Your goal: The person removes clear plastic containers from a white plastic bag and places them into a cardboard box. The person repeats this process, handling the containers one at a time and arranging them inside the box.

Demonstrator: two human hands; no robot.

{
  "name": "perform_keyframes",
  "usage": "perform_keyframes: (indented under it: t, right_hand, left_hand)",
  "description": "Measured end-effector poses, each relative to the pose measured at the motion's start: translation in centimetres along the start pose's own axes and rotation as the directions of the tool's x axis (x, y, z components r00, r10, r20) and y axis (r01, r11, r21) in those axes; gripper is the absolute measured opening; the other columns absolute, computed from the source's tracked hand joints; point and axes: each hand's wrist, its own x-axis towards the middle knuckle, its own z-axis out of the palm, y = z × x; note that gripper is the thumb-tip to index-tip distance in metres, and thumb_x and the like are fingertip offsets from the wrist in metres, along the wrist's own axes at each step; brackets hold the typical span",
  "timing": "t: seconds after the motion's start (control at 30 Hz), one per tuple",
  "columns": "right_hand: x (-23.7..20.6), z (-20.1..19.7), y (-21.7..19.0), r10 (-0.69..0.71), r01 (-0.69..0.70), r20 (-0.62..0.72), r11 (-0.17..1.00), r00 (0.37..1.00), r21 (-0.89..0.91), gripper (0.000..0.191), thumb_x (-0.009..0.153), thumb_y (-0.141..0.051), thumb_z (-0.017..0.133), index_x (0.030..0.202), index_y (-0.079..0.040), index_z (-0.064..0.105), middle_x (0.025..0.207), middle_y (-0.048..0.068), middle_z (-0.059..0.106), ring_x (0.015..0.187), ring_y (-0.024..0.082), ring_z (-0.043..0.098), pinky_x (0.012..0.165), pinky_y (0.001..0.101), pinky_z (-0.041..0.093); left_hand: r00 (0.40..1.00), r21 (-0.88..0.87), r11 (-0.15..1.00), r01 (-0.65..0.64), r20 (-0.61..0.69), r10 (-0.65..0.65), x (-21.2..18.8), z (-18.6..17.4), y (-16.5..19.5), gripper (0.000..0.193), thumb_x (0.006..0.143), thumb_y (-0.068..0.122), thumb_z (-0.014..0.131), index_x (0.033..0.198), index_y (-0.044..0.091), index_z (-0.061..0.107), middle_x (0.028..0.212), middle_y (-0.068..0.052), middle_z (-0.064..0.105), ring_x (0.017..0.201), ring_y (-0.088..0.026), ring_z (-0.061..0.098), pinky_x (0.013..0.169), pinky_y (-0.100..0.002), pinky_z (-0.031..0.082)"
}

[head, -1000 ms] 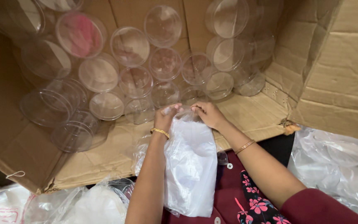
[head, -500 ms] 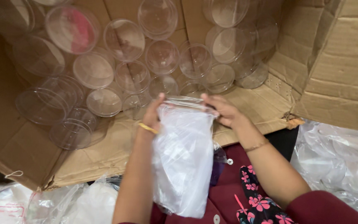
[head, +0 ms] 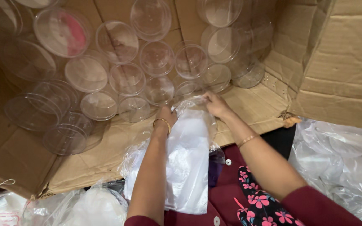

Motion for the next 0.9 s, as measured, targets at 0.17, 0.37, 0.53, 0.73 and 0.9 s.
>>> perform_keyframes:
  t: [0.17, 0.37, 0.53, 0.73, 0.9]
  right_hand:
    - [-0.4, -0.5, -0.6, -0.075, 0.066, -0.048, 0.984, 0.996, -0.167, 0.017, 0.099, -0.008, 0.054, 0.114, -0.012, 0.063, 0.106, 0.014, 0.071, 0.099, 0.030, 0.069, 0.084, 0.0414, 0.052]
    - [-2.5, -1.3, -0.2, -0.200, 0.177, -0.140, 0.971, 0.970, -0.159, 0.035, 0.093, 0.000, 0.054, 0.124, -0.015, 0.059, 0.117, 0.013, 0.071, 0.107, 0.030, 0.069, 0.089, 0.0403, 0.053]
    - [-2.6, -1.2, 1.0, -0.355, 0.341, -0.140, 0.933, 0.924, -0.116, 0.043, 0.089, 0.008, 0.051, 0.127, -0.011, 0.060, 0.119, 0.012, 0.071, 0.113, 0.026, 0.069, 0.094, 0.0366, 0.053]
    - [-0.9, -1.4, 0.9, -0.243, 0.265, -0.121, 0.940, 0.962, 0.214, 0.057, 0.088, 0.012, 0.045, 0.140, -0.011, 0.052, 0.119, 0.010, 0.061, 0.109, 0.020, 0.060, 0.093, 0.0302, 0.050]
    - [-3.4, -1.7, 0.3, -0.378, 0.370, -0.168, 0.926, 0.910, -0.079, 0.048, 0.090, 0.010, 0.047, 0.129, -0.012, 0.066, 0.118, 0.014, 0.065, 0.112, 0.028, 0.064, 0.098, 0.0354, 0.051]
  left_hand:
    - [1.000, 0.000, 1.000, -0.013, -0.018, 0.013, -0.9, -1.6, 1.1, 0.033, 0.087, 0.015, 0.065, 0.119, 0.016, 0.071, 0.092, -0.024, 0.072, 0.087, -0.041, 0.070, 0.080, -0.048, 0.054]
    - [0.990, -0.128, 0.992, -0.011, -0.140, -0.007, -2.2, -1.6, 1.7, 0.028, 0.088, 0.017, 0.066, 0.115, 0.010, 0.070, 0.093, -0.025, 0.070, 0.085, -0.044, 0.068, 0.075, -0.049, 0.052]
    - [0.996, -0.164, 0.986, -0.027, -0.084, 0.013, -1.0, 0.6, 0.4, 0.030, 0.087, 0.013, 0.063, 0.115, 0.005, 0.071, 0.096, -0.028, 0.069, 0.093, -0.044, 0.069, 0.081, -0.048, 0.053]
    - [0.983, 0.026, 0.990, -0.135, -0.121, 0.137, -1.5, -0.6, 2.4, 0.027, 0.082, 0.014, 0.066, 0.106, 0.001, 0.071, 0.096, -0.029, 0.069, 0.094, -0.046, 0.066, 0.083, -0.051, 0.051]
    - [0.918, 0.028, 0.949, -0.313, -0.246, 0.310, -4.6, -7.0, 6.2, 0.012, 0.094, 0.014, 0.065, 0.100, 0.003, 0.067, 0.090, -0.025, 0.068, 0.085, -0.046, 0.065, 0.078, -0.053, 0.049]
